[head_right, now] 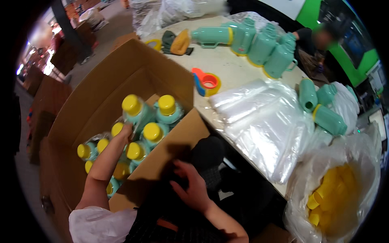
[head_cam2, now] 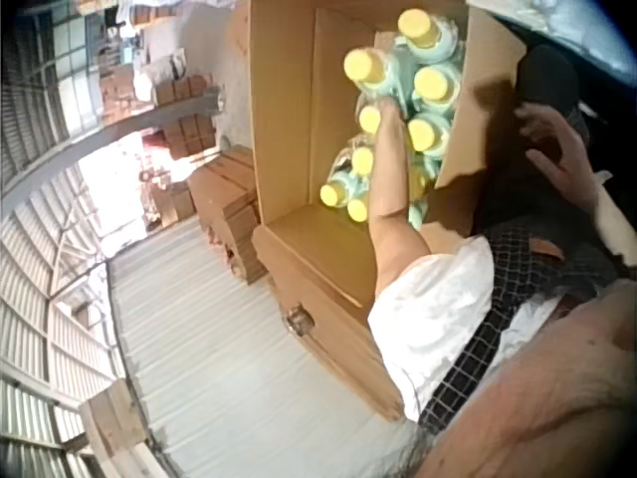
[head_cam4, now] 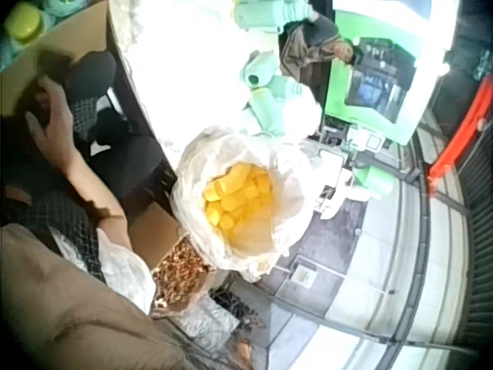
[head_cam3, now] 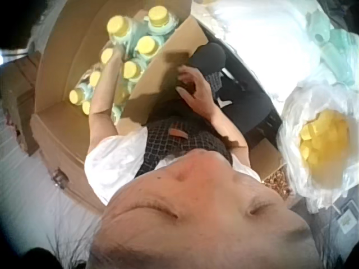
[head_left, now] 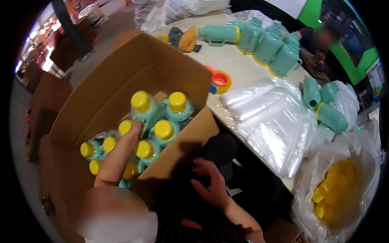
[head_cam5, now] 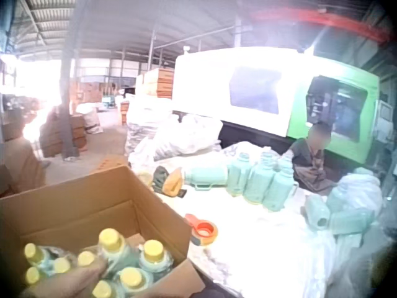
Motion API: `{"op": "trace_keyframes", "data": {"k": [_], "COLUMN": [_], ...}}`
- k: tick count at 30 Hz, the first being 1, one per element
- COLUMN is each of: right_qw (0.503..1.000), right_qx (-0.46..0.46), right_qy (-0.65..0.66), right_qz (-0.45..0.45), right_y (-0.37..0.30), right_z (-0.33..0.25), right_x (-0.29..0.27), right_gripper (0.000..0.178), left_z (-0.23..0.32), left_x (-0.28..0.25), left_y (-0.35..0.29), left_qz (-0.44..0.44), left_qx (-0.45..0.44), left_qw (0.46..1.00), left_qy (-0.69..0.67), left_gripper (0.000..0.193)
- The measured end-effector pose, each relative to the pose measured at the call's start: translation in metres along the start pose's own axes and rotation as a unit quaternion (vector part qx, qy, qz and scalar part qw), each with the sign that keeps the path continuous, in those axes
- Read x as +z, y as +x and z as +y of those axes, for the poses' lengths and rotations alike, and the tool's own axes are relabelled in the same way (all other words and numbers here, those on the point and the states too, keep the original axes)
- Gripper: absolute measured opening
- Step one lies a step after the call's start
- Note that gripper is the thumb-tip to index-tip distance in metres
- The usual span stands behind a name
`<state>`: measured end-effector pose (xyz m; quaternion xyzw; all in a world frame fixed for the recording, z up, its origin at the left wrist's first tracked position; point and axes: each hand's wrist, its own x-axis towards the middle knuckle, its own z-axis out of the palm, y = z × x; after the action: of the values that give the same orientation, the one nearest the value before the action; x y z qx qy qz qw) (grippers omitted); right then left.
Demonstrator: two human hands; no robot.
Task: The person assembles teal plastic pitchers by inserting copper wire rings into the necks and screwing on yellow lids. The person then places the completed pitchers into a cardboard box. The process is repeated for multiple units.
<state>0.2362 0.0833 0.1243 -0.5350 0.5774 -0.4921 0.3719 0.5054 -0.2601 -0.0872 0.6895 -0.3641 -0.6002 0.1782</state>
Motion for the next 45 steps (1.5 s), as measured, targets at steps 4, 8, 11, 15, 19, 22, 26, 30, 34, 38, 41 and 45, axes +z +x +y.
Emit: {"op": "trace_keyframes", "data": {"k": [4,8,11,15,19,22,26,30,34,38,41,45], "right_qw": [0.975,0.806,0.719,0.702,0.704,0.705,0.709,0.709,0.710,0.721,0.716,0.709], "right_qx": [0.090,0.339,0.490,0.542,0.551,0.553,0.556,0.563,0.568,0.564,0.576,0.592], "right_qy": [-0.078,-0.274,-0.283,-0.260,-0.236,-0.226,-0.224,-0.224,-0.233,-0.243,-0.247,-0.245], "right_qz": [0.189,0.400,0.403,0.381,0.381,0.382,0.372,0.360,0.346,0.321,0.306,0.296], "right_y": [-0.141,-0.322,-0.391,-0.415,-0.407,-0.404,-0.405,-0.409,-0.411,-0.408,-0.409,-0.409], "right_z": [0.032,0.060,0.084,0.100,0.106,0.104,0.105,0.102,0.104,0.119,0.120,0.117], "right_x": [-0.041,-0.018,0.017,0.043,0.043,0.040,0.037,0.039,0.035,0.028,0.022,0.016], "right_gripper": [0.024,0.007,0.007,0.007,0.007,0.007,0.008,0.009,0.010,0.011,0.012,0.013], "left_z": [-0.068,-0.003,-0.022,-0.073,-0.046,-0.034,-0.029,-0.028,-0.031,-0.037,-0.037,-0.031], "left_x": [-0.061,0.010,0.013,0.003,0.037,0.058,0.075,0.085,0.093,0.099,0.101,0.104], "left_y": [0.078,-0.106,-0.246,-0.340,-0.356,-0.356,-0.356,-0.356,-0.350,-0.338,-0.326,-0.320], "left_qz": [-0.055,0.182,0.008,-0.327,-0.410,-0.425,-0.430,-0.439,-0.441,-0.432,-0.430,-0.442], "left_qx": [0.055,0.405,0.490,0.310,0.338,0.355,0.365,0.367,0.369,0.361,0.348,0.340], "left_qw": [0.994,0.814,0.740,0.471,0.479,0.490,0.494,0.495,0.502,0.534,0.553,0.551], "left_qy": [0.078,0.375,0.461,0.758,0.698,0.674,0.661,0.654,0.645,0.631,0.624,0.621], "left_gripper": [0.032,0.048,0.018,0.022,0.022,0.022,0.023,0.023,0.023,0.024,0.024,0.024]}}
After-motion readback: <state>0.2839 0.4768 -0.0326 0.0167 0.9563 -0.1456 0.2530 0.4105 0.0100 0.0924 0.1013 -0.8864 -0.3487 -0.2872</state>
